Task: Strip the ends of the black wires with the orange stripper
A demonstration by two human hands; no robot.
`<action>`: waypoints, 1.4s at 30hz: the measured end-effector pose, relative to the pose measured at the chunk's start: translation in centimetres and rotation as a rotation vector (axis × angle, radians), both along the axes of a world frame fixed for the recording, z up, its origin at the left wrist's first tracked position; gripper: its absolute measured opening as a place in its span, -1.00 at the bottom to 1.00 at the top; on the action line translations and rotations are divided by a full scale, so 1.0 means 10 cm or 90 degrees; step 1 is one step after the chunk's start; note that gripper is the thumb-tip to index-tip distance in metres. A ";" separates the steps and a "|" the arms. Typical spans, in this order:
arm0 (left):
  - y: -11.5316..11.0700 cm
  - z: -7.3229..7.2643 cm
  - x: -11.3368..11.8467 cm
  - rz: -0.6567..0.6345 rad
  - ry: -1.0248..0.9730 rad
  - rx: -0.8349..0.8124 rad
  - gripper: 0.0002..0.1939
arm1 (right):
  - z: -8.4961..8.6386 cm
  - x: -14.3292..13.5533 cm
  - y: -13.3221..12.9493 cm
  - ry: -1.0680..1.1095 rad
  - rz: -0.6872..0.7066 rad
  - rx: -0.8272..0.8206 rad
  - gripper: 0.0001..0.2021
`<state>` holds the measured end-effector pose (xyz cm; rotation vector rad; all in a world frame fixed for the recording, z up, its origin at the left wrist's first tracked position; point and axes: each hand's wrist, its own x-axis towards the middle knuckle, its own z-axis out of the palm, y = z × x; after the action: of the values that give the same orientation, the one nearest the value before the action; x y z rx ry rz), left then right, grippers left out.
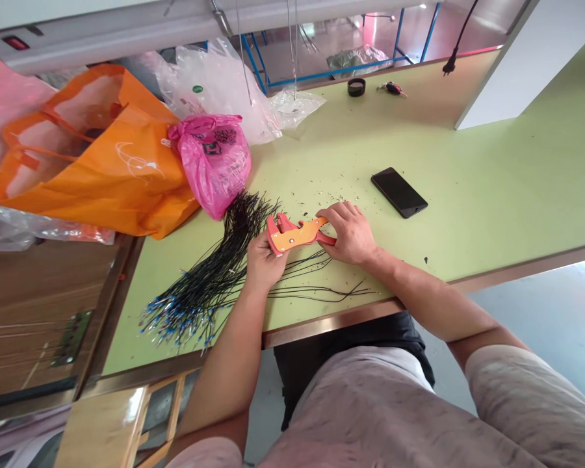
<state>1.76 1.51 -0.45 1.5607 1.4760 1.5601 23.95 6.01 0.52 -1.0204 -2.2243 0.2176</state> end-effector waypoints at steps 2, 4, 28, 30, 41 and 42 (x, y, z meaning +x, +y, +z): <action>0.00 0.01 0.00 0.007 0.001 0.002 -0.72 | 0.00 -0.01 0.00 -0.013 -0.010 0.010 -0.64; -0.01 0.01 0.00 0.008 0.000 0.011 -0.71 | -0.01 -0.01 0.00 -0.025 -0.026 0.019 -0.64; 0.02 0.00 0.03 -0.008 -0.064 0.005 -0.67 | -0.05 -0.04 0.01 0.039 -0.013 0.068 -0.65; 0.02 0.00 0.02 -0.005 -0.051 0.009 -0.68 | -0.05 -0.03 0.01 0.030 -0.014 0.049 -0.66; 0.02 -0.01 0.02 -0.002 -0.024 0.010 -0.58 | -0.02 -0.03 0.00 0.007 -0.006 -0.007 -0.65; 0.01 0.00 0.02 -0.002 -0.024 0.009 -0.58 | -0.02 -0.03 0.00 0.005 -0.006 -0.007 -0.64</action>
<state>1.99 1.64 -0.49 1.5320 1.4445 1.5935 23.63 5.98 0.34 -1.0344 -2.2128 0.2287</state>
